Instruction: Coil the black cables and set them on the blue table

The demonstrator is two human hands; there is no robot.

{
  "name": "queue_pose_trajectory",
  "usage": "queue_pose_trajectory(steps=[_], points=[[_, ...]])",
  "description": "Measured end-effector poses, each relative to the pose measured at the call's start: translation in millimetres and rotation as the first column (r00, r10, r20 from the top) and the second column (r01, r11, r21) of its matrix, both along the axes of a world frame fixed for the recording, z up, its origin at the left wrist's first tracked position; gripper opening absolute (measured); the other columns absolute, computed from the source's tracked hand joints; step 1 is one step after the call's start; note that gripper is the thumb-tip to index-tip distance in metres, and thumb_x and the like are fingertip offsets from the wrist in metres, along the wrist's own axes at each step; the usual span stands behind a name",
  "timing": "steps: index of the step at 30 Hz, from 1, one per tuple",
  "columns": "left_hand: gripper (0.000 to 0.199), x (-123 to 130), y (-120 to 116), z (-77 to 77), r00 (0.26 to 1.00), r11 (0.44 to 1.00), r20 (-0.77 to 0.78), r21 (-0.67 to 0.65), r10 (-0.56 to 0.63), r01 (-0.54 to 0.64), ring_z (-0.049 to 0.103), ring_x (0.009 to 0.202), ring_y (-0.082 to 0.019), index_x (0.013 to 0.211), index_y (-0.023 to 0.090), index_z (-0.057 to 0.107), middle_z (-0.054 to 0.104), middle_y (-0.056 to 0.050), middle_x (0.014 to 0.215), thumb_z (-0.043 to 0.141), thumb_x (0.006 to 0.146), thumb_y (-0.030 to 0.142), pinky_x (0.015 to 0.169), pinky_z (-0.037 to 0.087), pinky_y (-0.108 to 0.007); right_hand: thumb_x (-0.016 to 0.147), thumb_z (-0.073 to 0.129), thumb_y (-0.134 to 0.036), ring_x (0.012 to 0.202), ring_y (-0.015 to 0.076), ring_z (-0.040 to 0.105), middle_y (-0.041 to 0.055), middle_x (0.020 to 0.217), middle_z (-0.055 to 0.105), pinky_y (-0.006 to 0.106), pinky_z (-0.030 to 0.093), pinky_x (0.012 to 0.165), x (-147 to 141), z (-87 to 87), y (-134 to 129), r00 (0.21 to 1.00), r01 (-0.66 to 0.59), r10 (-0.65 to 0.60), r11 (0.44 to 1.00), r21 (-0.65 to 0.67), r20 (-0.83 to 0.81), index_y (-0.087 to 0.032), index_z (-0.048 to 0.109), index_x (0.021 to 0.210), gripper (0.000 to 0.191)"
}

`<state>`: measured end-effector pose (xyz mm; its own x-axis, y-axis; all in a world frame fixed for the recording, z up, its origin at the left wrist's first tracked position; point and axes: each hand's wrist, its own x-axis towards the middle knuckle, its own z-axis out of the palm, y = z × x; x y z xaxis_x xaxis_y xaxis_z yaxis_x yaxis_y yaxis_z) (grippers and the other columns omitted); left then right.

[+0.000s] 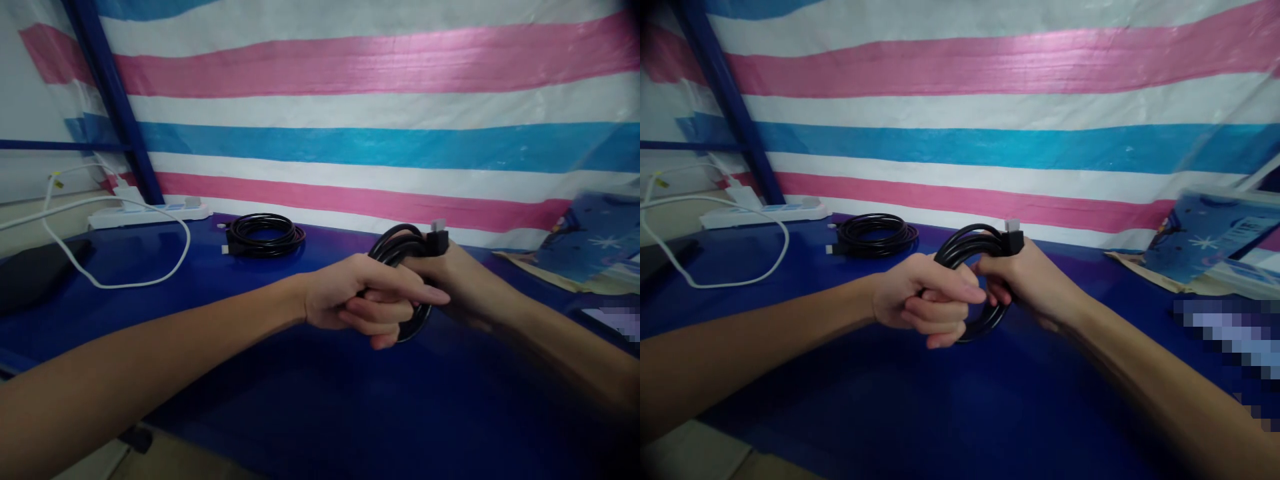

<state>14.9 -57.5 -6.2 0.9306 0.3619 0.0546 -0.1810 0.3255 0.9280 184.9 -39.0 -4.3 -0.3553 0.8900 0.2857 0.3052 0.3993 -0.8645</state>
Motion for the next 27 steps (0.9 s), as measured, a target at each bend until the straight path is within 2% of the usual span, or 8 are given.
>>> queue_pose_trajectory(steps=[3, 6, 9, 13, 16, 19, 21, 27], points=[[0.048, -10.7, 8.8, 4.1, 0.999, 1.000, -0.048, 0.006, -0.013, 0.014, 0.031, 0.028, -0.005, 0.043, 0.017, 0.041, 0.031, 0.005, 0.034, 0.043, 0.090, 0.019, 0.048, 0.044, -0.021, 0.070, 0.063, -0.022, 0.038, 0.0076, 0.039, -0.0041, 0.040, 0.041, 0.023, 0.039, 0.043, -9.7, -0.4, -9.4, 0.987, -0.096, 0.063, 0.971, -0.220, -0.150, -0.018, 0.050, 0.052, 0.022], [0.040, -16.5, 23.4, 4.1, 0.941, 0.945, -0.109, 0.094, 0.321, -0.312, 0.017, 0.029, -0.001, 0.050, 0.015, 0.046, 0.025, 0.009, 0.037, 0.053, 0.088, 0.026, 0.035, 0.028, -0.016, 0.073, 0.064, -0.021, 0.037, 0.0065, 0.035, -0.0055, 0.037, 0.035, 0.023, 0.041, 0.046, -24.0, -0.6, -24.0, 0.946, -0.028, -0.063, 0.961, -0.274, -0.318, -0.018, 0.045, 0.047, 0.032], [0.017, -13.0, 35.2, -1.4, 0.756, 0.753, -0.105, 0.246, 0.647, -0.610, 0.013, 0.035, 0.000, 0.067, 0.013, 0.057, 0.021, 0.012, 0.043, 0.066, 0.078, 0.023, 0.034, 0.013, -0.016, 0.077, 0.061, -0.021, 0.042, 0.0072, 0.041, -0.0033, 0.040, 0.038, 0.021, 0.042, 0.049, -33.1, -2.2, -32.7, 0.896, -0.037, -0.138, 0.925, -0.379, -0.423, -0.018, 0.042, 0.044, 0.037], [0.016, -4.6, 38.7, -9.9, 0.552, 0.519, -0.063, 0.442, 0.831, -0.731, 0.029, 0.036, -0.002, 0.064, 0.015, 0.050, 0.031, 0.009, 0.047, 0.063, 0.073, 0.018, 0.038, 0.027, -0.019, 0.078, 0.059, -0.019, 0.041, 0.0081, 0.042, -0.0030, 0.038, 0.035, 0.024, 0.045, 0.052, -29.2, -4.6, -24.1, 0.921, -0.027, -0.126, 0.924, -0.382, -0.368, -0.019, 0.037, 0.042, 0.042], [0.008, -3.9, 38.3, -14.7, 0.416, 0.304, -0.011, 0.702, 0.909, -0.644, 0.048, 0.044, -0.009, 0.069, 0.017, 0.051, 0.048, 0.003, 0.052, 0.055, 0.074, 0.021, 0.049, 0.040, -0.025, 0.077, 0.059, -0.015, 0.036, 0.0068, 0.032, -0.0061, 0.037, 0.028, 0.025, 0.040, 0.045, -20.1, -5.9, -8.1, 0.936, 0.041, -0.141, 0.954, -0.297, -0.322, -0.020, 0.037, 0.047, 0.038], [0.024, -6.1, 39.6, -19.2, 0.291, 0.033, 0.072, 0.939, 0.954, -0.342, 0.062, 0.071, -0.020, 0.098, 0.017, 0.056, 0.066, -0.006, 0.079, 0.055, 0.076, 0.028, 0.063, 0.044, -0.032, 0.077, 0.057, -0.014, 0.037, 0.0048, 0.023, -0.0094, 0.041, 0.021, 0.023, 0.036, 0.042, -11.6, -8.8, 9.3, 0.913, 0.169, -0.268, 0.935, -0.312, -0.308, -0.020, 0.035, 0.055, 0.032], [0.037, -6.0, 42.1, -23.0, 0.283, 0.029, 0.027, 0.981, 0.959, -0.191, 0.063, 0.082, -0.023, 0.114, 0.018, 0.053, 0.068, -0.008, 0.093, 0.051, 0.079, 0.031, 0.070, 0.045, -0.034, 0.078, 0.056, -0.015, 0.037, 0.0047, 0.023, -0.0096, 0.043, 0.022, 0.024, 0.037, 0.044, -6.9, -13.2, 20.9, 0.917, 0.216, -0.304, 0.922, -0.320, -0.258, -0.021, 0.034, 0.057, 0.030], [0.036, 13.1, 79.0, -27.8, 0.214, 0.189, -0.177, 0.981, 0.961, -0.037, 0.063, 0.096, -0.031, 0.112, 0.009, 0.058, 0.066, -0.020, 0.105, 0.044, 0.084, 0.027, 0.078, 0.047, -0.040, 0.069, 0.060, -0.019, 0.050, 0.0133, 0.050, 0.0018, 0.059, 0.053, 0.028, 0.041, 0.047, 13.7, -37.7, 65.7, 0.903, 0.418, -0.429, 0.892, -0.172, -0.025, -0.016, 0.054, 0.081, 0.014]])
